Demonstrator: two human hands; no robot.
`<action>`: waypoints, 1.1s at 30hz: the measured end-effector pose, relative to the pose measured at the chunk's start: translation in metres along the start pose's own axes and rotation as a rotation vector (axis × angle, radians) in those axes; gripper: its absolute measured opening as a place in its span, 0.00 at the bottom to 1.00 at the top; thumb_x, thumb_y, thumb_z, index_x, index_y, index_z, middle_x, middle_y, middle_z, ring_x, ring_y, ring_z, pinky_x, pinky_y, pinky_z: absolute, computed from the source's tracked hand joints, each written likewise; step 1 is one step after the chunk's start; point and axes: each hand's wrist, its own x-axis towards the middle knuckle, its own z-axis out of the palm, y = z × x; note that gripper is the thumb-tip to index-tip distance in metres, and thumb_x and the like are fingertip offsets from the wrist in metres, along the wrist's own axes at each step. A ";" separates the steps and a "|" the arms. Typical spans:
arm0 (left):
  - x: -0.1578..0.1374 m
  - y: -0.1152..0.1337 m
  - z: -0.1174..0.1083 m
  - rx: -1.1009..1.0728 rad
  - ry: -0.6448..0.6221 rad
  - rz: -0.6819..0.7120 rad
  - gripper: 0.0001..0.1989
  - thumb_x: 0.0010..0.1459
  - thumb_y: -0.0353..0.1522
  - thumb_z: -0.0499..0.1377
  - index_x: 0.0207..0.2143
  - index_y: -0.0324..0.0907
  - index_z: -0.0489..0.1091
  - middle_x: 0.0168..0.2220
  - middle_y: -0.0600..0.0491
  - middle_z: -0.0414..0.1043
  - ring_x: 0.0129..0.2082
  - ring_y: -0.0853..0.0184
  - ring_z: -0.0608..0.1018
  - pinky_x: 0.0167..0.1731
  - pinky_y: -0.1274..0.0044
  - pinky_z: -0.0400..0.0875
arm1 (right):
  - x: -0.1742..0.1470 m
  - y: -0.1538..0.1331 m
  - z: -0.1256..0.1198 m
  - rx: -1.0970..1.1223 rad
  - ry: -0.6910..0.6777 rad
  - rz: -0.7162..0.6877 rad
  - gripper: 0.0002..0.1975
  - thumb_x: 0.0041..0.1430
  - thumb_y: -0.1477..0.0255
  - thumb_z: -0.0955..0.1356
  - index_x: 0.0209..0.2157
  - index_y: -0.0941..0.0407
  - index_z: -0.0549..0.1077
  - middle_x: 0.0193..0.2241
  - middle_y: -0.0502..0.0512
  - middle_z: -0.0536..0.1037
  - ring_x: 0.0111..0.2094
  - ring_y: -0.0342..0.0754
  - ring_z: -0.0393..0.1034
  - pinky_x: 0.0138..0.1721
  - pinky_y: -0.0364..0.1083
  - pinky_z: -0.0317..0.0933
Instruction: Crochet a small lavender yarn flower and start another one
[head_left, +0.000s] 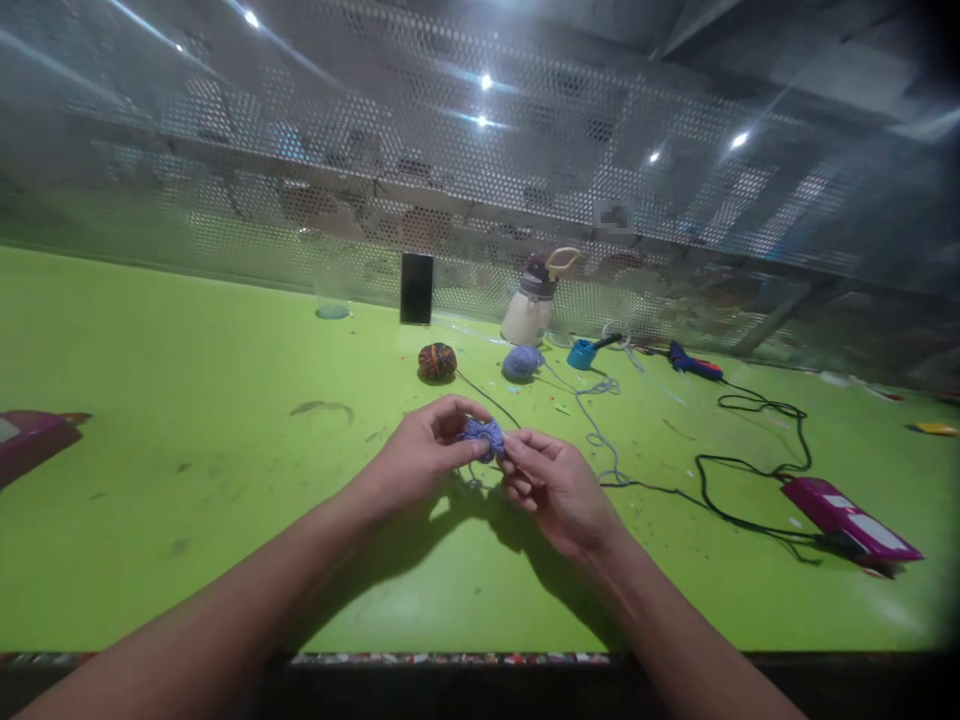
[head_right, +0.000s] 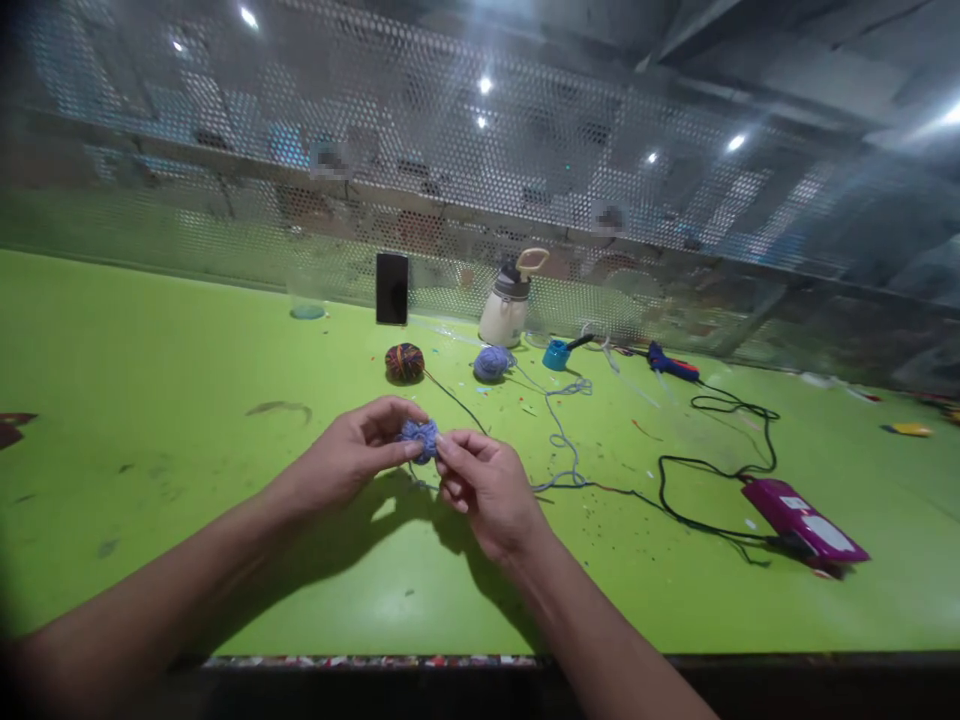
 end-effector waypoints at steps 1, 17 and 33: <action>0.000 0.000 0.000 -0.003 0.018 0.005 0.13 0.48 0.28 0.67 0.37 0.39 0.70 0.31 0.54 0.73 0.33 0.68 0.75 0.39 0.74 0.66 | -0.001 0.000 0.000 -0.002 -0.002 0.005 0.14 0.45 0.66 0.77 0.23 0.60 0.72 0.17 0.44 0.65 0.15 0.34 0.50 0.15 0.37 0.44; -0.003 0.001 -0.010 -0.110 -0.132 -0.056 0.11 0.44 0.26 0.69 0.32 0.38 0.73 0.27 0.56 0.74 0.29 0.72 0.73 0.33 0.78 0.66 | -0.010 -0.004 -0.002 0.280 -0.337 0.193 0.08 0.53 0.74 0.72 0.26 0.60 0.70 0.16 0.42 0.56 0.16 0.34 0.40 0.16 0.35 0.42; -0.003 0.008 -0.004 0.013 0.009 -0.012 0.07 0.49 0.28 0.67 0.32 0.38 0.74 0.30 0.54 0.75 0.31 0.70 0.75 0.37 0.75 0.67 | -0.007 -0.005 0.001 0.101 -0.102 0.167 0.10 0.47 0.71 0.76 0.26 0.60 0.74 0.22 0.48 0.68 0.22 0.38 0.57 0.21 0.38 0.52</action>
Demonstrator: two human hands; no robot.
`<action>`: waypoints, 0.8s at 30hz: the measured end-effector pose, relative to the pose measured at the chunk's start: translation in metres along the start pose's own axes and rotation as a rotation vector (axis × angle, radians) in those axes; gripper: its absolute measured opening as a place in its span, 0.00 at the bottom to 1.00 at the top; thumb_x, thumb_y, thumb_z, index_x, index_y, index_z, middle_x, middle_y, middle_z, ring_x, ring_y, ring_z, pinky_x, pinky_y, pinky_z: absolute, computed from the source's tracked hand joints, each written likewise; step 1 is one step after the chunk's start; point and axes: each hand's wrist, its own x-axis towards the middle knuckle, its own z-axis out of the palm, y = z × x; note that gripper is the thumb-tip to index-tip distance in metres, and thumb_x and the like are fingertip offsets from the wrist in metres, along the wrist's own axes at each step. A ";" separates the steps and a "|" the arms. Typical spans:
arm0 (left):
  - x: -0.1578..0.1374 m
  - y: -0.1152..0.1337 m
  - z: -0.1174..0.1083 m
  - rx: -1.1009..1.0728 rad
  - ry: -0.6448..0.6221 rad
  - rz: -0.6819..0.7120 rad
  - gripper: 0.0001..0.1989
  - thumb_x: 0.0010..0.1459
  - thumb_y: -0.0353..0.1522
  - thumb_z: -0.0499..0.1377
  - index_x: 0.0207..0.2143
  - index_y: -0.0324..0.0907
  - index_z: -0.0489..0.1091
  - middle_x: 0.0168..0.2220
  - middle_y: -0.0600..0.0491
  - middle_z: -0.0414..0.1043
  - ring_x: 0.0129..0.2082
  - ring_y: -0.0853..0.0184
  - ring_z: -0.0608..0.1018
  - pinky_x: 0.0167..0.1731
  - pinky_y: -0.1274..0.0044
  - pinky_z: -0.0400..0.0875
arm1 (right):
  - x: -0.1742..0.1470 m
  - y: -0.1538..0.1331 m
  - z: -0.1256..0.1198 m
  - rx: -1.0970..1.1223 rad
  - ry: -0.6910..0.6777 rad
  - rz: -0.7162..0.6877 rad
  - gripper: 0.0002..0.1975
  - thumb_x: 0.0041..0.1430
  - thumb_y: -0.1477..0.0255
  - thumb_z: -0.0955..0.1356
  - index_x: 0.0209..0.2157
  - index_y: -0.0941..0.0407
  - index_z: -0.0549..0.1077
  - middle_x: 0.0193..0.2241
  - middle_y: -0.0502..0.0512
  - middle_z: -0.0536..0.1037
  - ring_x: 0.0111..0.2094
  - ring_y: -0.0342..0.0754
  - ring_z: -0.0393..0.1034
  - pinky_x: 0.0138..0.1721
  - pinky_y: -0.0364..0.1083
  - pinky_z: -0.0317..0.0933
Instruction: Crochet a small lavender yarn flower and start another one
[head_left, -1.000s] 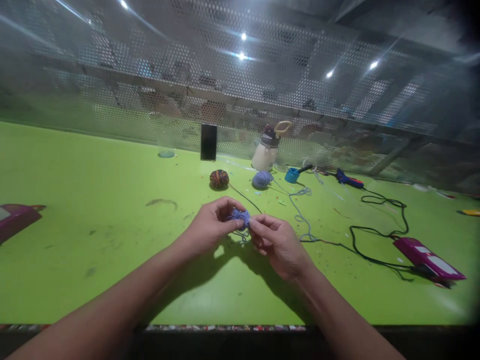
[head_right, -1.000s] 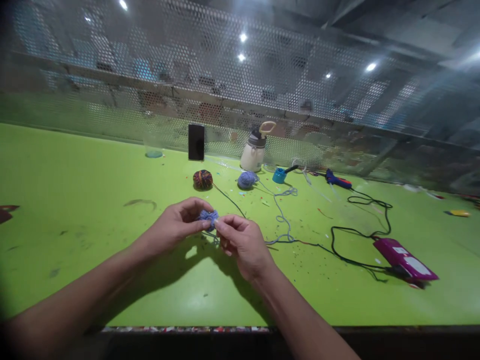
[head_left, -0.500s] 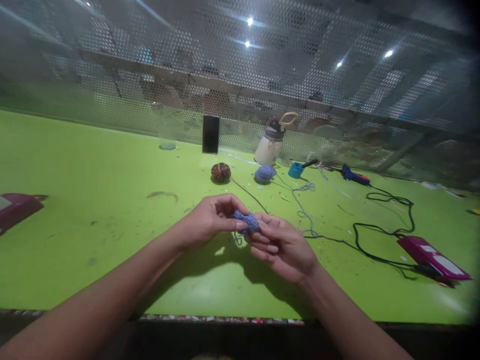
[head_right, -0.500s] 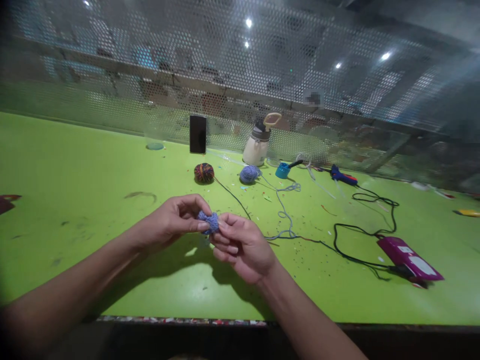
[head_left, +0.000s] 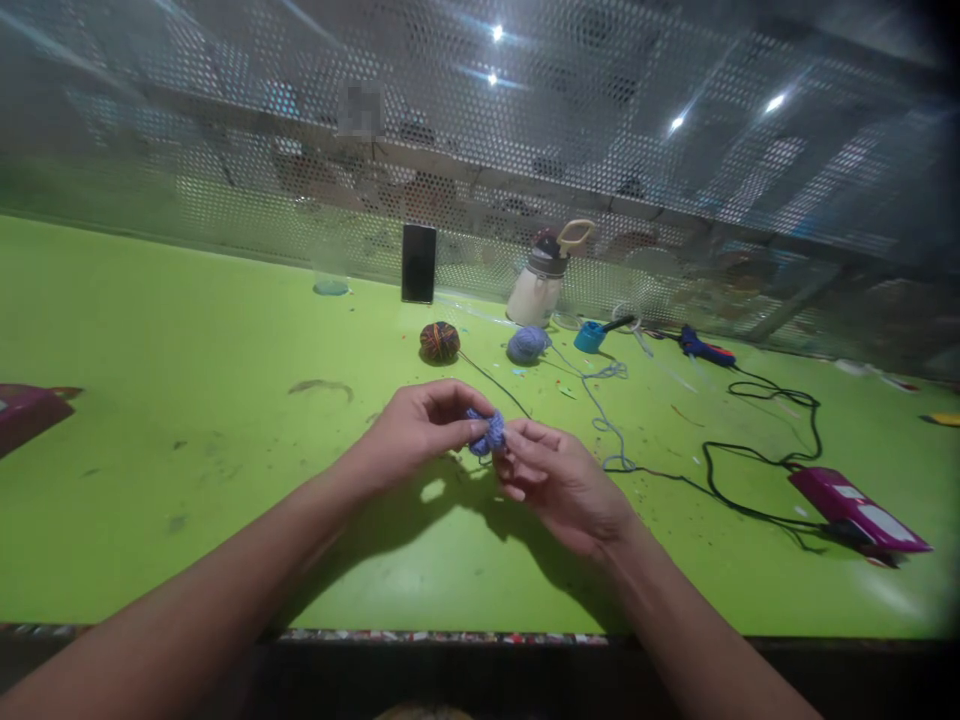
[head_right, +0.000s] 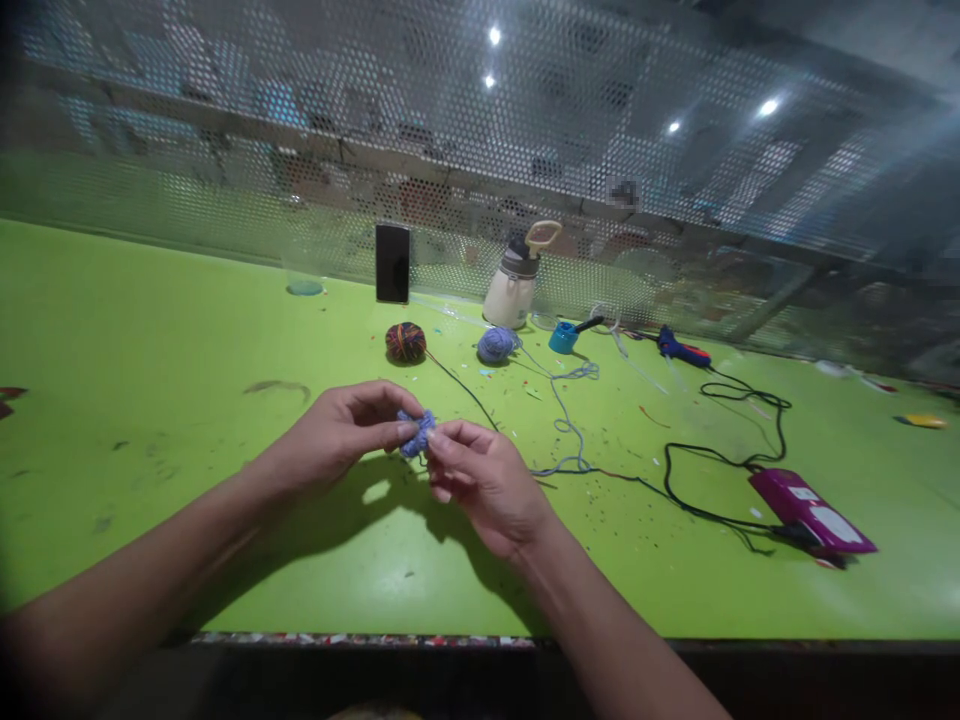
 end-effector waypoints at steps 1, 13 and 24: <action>0.000 0.001 0.001 0.007 0.007 0.004 0.06 0.48 0.27 0.66 0.32 0.38 0.74 0.30 0.54 0.75 0.30 0.70 0.75 0.36 0.75 0.67 | 0.000 0.001 0.001 -0.014 0.018 -0.016 0.10 0.46 0.71 0.77 0.26 0.60 0.75 0.22 0.48 0.69 0.22 0.38 0.57 0.21 0.38 0.52; 0.001 -0.008 0.000 -0.288 -0.097 -0.066 0.08 0.47 0.26 0.68 0.31 0.37 0.73 0.28 0.57 0.74 0.28 0.74 0.74 0.32 0.80 0.66 | -0.003 0.001 -0.001 0.038 -0.160 -0.119 0.10 0.49 0.70 0.75 0.26 0.59 0.73 0.17 0.43 0.62 0.18 0.36 0.51 0.19 0.37 0.49; 0.002 -0.002 -0.005 0.045 -0.151 -0.001 0.15 0.49 0.28 0.67 0.39 0.38 0.68 0.30 0.55 0.73 0.32 0.70 0.75 0.36 0.76 0.68 | 0.008 -0.005 -0.012 -0.131 -0.067 -0.115 0.12 0.52 0.64 0.74 0.27 0.60 0.75 0.23 0.50 0.71 0.22 0.39 0.62 0.22 0.40 0.57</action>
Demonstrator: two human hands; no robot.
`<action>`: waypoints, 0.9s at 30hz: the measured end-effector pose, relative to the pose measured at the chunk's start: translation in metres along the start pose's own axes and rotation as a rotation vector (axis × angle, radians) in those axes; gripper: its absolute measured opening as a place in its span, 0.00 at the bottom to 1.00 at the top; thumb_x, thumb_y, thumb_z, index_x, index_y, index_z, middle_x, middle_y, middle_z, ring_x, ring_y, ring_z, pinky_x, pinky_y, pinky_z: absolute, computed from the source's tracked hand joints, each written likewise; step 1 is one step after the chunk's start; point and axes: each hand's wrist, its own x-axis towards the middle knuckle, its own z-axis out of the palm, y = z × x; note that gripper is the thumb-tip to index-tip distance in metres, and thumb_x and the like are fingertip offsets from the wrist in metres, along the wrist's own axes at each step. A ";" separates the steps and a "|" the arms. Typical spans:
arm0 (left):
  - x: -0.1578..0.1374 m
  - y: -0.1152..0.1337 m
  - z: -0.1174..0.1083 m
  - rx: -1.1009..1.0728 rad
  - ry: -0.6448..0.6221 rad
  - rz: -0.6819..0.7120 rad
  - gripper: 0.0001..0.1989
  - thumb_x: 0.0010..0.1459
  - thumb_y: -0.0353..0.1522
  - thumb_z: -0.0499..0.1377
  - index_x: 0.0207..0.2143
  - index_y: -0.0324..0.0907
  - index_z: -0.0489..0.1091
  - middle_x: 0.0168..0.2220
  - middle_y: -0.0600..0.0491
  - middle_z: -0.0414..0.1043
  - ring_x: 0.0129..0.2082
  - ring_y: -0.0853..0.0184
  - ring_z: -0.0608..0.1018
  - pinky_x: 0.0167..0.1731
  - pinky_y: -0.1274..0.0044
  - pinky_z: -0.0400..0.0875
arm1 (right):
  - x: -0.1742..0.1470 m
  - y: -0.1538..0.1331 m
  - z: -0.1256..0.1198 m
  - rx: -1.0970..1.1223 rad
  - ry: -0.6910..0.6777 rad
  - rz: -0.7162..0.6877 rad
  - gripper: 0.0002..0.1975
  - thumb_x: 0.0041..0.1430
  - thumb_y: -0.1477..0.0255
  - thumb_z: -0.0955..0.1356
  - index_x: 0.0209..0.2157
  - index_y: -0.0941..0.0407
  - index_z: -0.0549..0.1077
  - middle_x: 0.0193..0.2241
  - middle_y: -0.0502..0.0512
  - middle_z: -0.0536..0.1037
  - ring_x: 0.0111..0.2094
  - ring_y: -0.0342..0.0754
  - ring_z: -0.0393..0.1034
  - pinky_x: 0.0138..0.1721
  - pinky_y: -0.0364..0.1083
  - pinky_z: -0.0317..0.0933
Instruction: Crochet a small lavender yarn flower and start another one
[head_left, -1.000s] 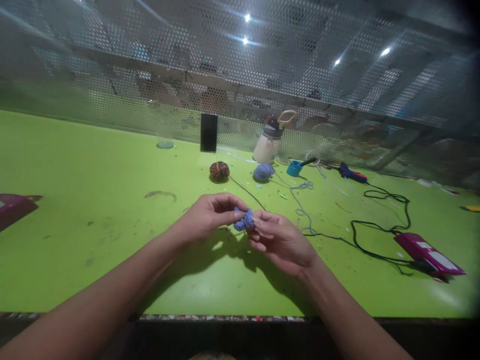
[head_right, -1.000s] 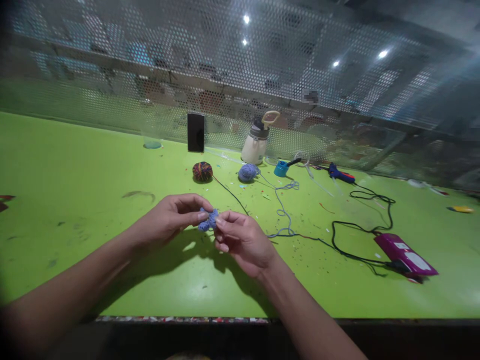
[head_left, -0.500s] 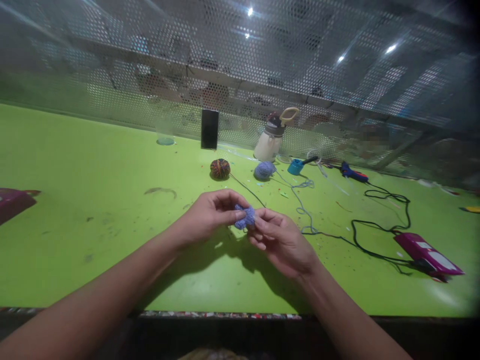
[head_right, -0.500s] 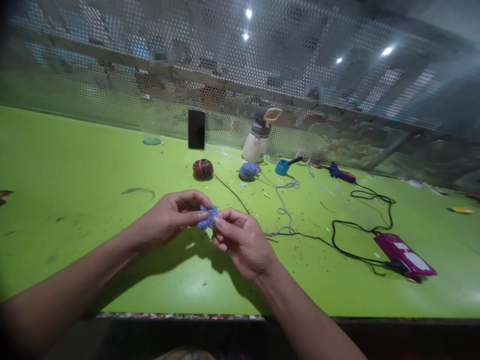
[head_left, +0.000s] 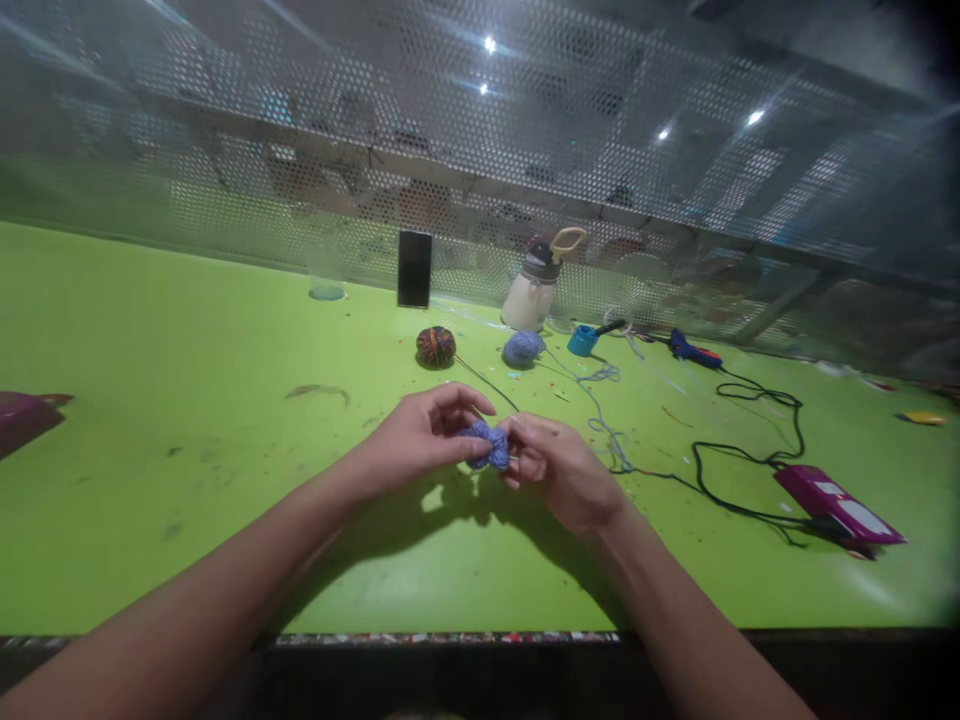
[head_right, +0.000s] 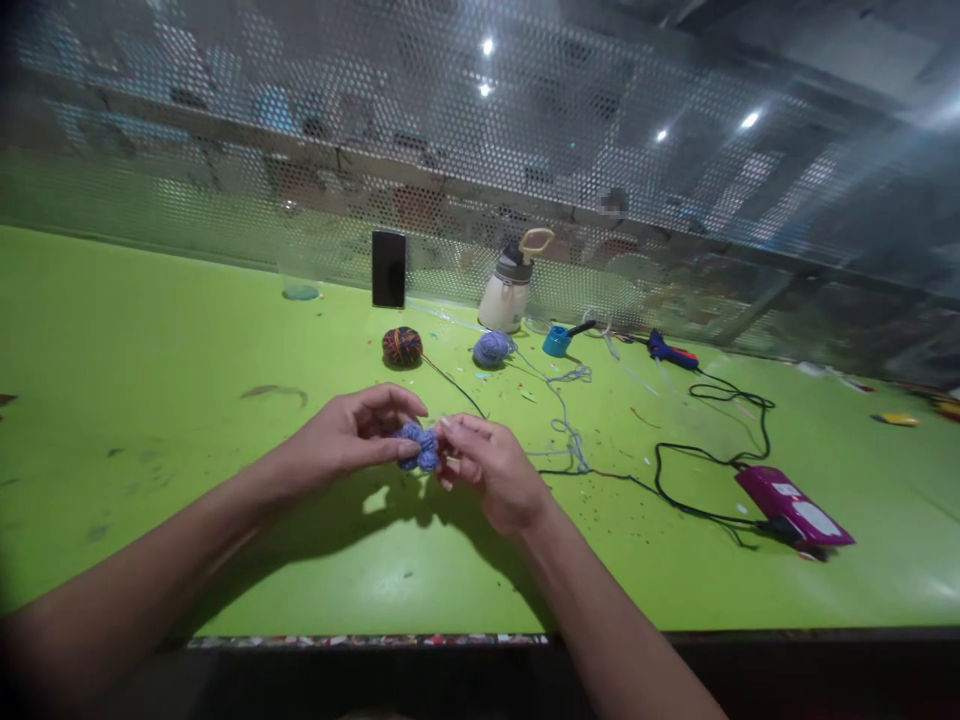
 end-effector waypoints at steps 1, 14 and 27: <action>0.000 0.000 0.001 0.016 -0.005 -0.001 0.14 0.49 0.28 0.66 0.38 0.37 0.68 0.30 0.55 0.73 0.32 0.70 0.75 0.35 0.76 0.68 | 0.000 0.000 0.001 -0.011 0.007 0.002 0.12 0.51 0.66 0.74 0.26 0.60 0.75 0.22 0.49 0.71 0.22 0.39 0.62 0.22 0.39 0.57; -0.001 0.003 0.006 0.361 0.013 0.005 0.03 0.53 0.28 0.60 0.32 0.37 0.70 0.29 0.52 0.74 0.30 0.67 0.74 0.32 0.74 0.67 | -0.004 0.005 0.001 -0.254 0.095 -0.127 0.11 0.54 0.65 0.73 0.25 0.58 0.74 0.19 0.47 0.70 0.21 0.38 0.60 0.24 0.40 0.55; -0.005 0.003 0.005 0.542 0.140 0.460 0.06 0.53 0.20 0.56 0.29 0.38 0.69 0.30 0.52 0.70 0.31 0.68 0.72 0.34 0.74 0.68 | -0.015 -0.001 0.009 -0.715 0.051 -0.583 0.05 0.57 0.77 0.69 0.36 0.56 0.74 0.33 0.54 0.74 0.34 0.47 0.70 0.36 0.48 0.66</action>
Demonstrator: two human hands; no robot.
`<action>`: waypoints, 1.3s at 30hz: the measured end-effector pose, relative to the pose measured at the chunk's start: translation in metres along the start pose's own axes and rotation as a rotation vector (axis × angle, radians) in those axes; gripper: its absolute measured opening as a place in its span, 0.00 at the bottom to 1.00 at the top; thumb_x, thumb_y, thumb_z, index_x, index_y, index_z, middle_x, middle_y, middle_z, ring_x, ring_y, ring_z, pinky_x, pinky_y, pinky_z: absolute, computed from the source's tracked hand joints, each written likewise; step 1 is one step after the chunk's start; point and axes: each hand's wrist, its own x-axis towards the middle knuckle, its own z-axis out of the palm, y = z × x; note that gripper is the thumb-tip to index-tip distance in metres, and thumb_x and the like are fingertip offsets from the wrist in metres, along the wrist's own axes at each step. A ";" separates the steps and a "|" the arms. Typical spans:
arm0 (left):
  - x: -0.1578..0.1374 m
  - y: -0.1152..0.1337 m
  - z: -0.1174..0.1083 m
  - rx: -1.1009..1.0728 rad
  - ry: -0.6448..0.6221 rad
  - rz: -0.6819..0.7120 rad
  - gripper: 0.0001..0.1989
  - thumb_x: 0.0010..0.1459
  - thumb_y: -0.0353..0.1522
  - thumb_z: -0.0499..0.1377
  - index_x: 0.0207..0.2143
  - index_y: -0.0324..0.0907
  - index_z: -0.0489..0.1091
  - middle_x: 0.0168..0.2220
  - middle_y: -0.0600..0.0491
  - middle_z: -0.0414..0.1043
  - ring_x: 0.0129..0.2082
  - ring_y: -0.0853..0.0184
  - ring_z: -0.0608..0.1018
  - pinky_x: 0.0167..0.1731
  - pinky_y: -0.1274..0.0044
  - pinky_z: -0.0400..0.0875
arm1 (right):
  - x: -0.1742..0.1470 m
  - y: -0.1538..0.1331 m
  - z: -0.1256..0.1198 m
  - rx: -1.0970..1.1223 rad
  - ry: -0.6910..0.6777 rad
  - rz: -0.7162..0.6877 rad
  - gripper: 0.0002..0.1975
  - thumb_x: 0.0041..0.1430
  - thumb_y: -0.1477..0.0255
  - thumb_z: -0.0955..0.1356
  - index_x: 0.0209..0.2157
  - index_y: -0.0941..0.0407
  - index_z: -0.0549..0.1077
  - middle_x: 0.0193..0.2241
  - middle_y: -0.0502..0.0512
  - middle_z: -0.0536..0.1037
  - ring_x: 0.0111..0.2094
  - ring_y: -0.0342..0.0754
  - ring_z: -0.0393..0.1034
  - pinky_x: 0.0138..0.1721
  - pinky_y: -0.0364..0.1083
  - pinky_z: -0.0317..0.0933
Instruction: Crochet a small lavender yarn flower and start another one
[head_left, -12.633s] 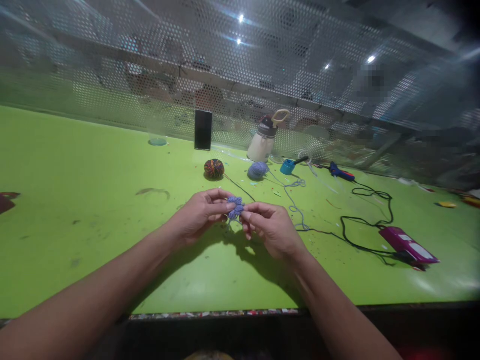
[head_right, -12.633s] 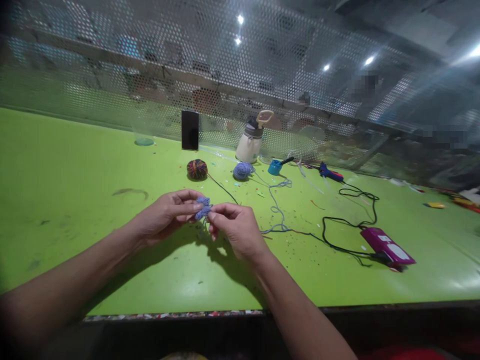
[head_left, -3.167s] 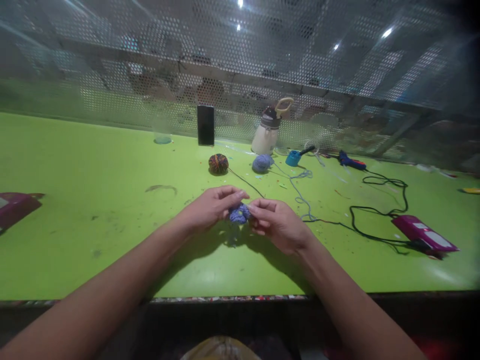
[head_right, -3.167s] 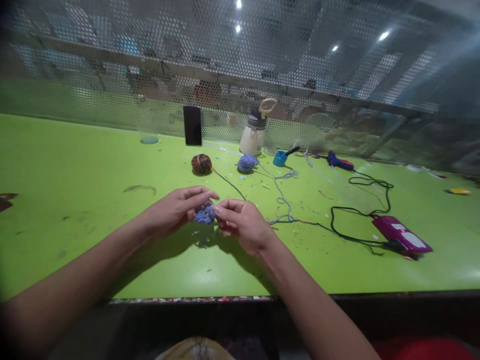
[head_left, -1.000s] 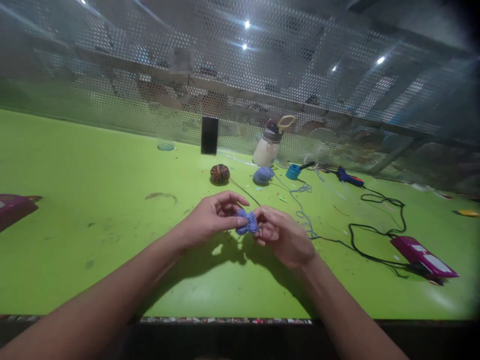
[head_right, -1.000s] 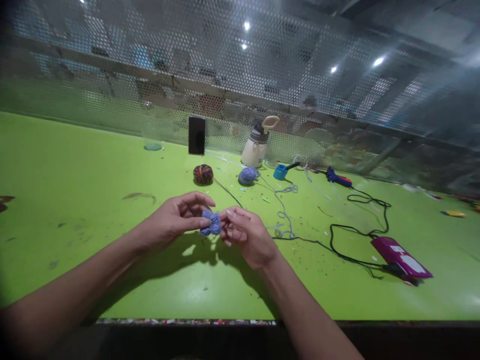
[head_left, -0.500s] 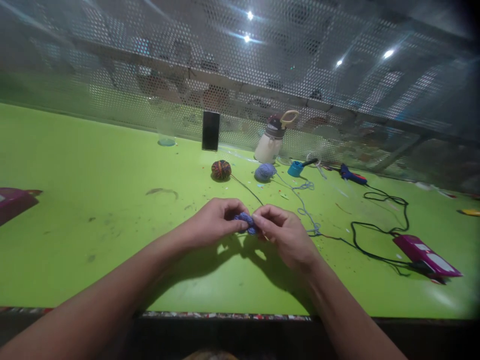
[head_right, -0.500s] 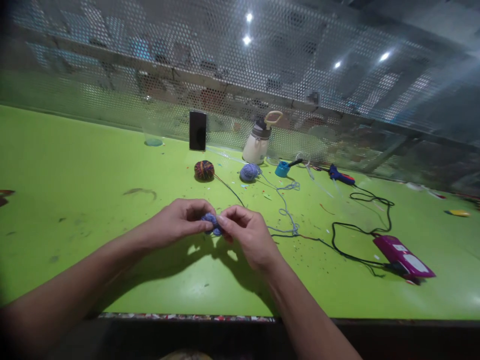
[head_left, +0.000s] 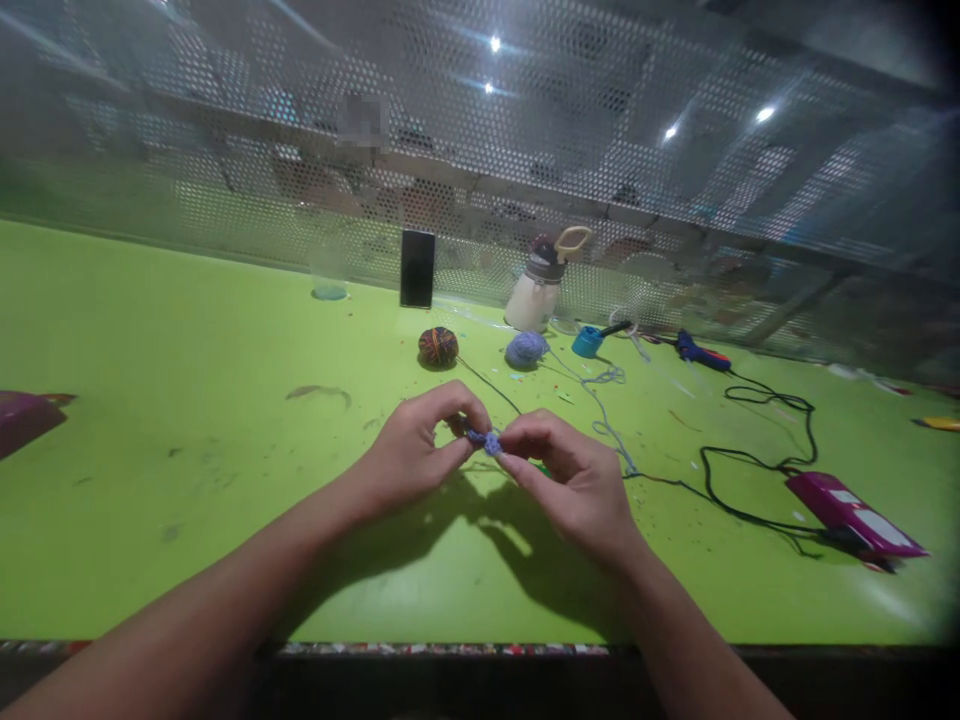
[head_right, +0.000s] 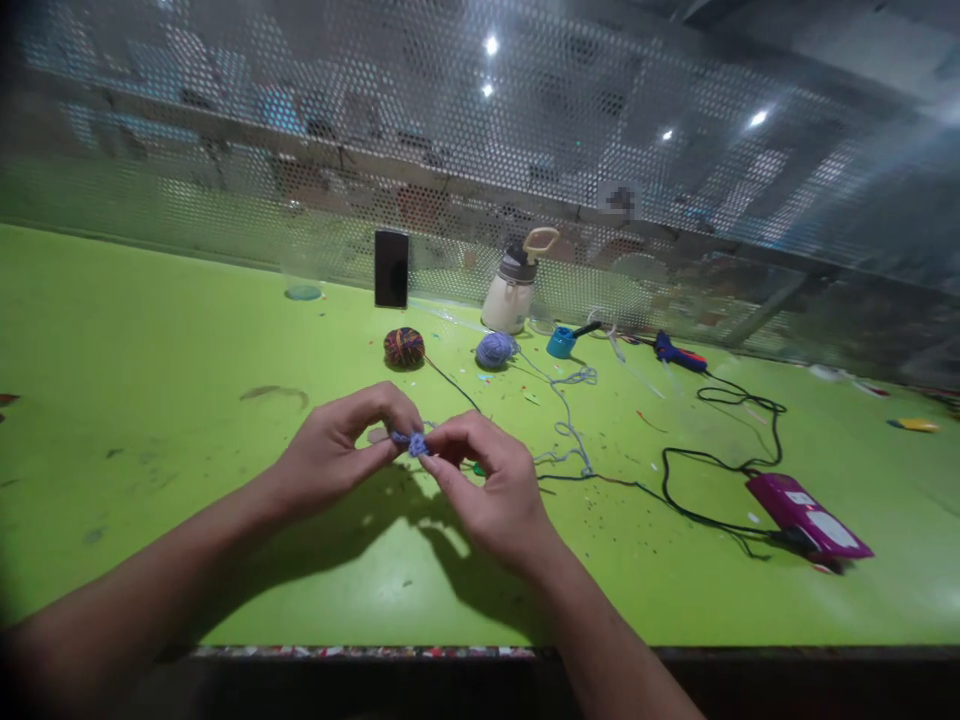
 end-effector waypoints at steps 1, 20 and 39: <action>0.000 0.000 0.000 -0.023 -0.001 -0.002 0.05 0.54 0.21 0.56 0.29 0.38 0.68 0.30 0.51 0.70 0.32 0.68 0.73 0.35 0.73 0.68 | 0.000 -0.001 0.000 -0.033 -0.013 -0.043 0.06 0.57 0.78 0.69 0.38 0.56 0.74 0.33 0.55 0.74 0.34 0.47 0.70 0.35 0.48 0.65; 0.000 0.000 0.003 -0.140 -0.049 -0.295 0.04 0.48 0.24 0.58 0.25 0.40 0.66 0.24 0.57 0.65 0.25 0.71 0.69 0.28 0.76 0.64 | -0.003 0.003 0.009 -0.584 -0.029 -0.345 0.05 0.60 0.81 0.63 0.34 0.59 0.70 0.30 0.59 0.70 0.32 0.49 0.65 0.31 0.48 0.61; 0.004 -0.004 -0.009 -0.657 -0.285 -0.473 0.03 0.48 0.27 0.66 0.28 0.38 0.75 0.33 0.55 0.68 0.32 0.70 0.73 0.36 0.75 0.67 | 0.003 0.002 -0.002 0.753 -0.224 0.631 0.12 0.49 0.66 0.75 0.29 0.58 0.72 0.17 0.44 0.66 0.16 0.36 0.57 0.16 0.37 0.51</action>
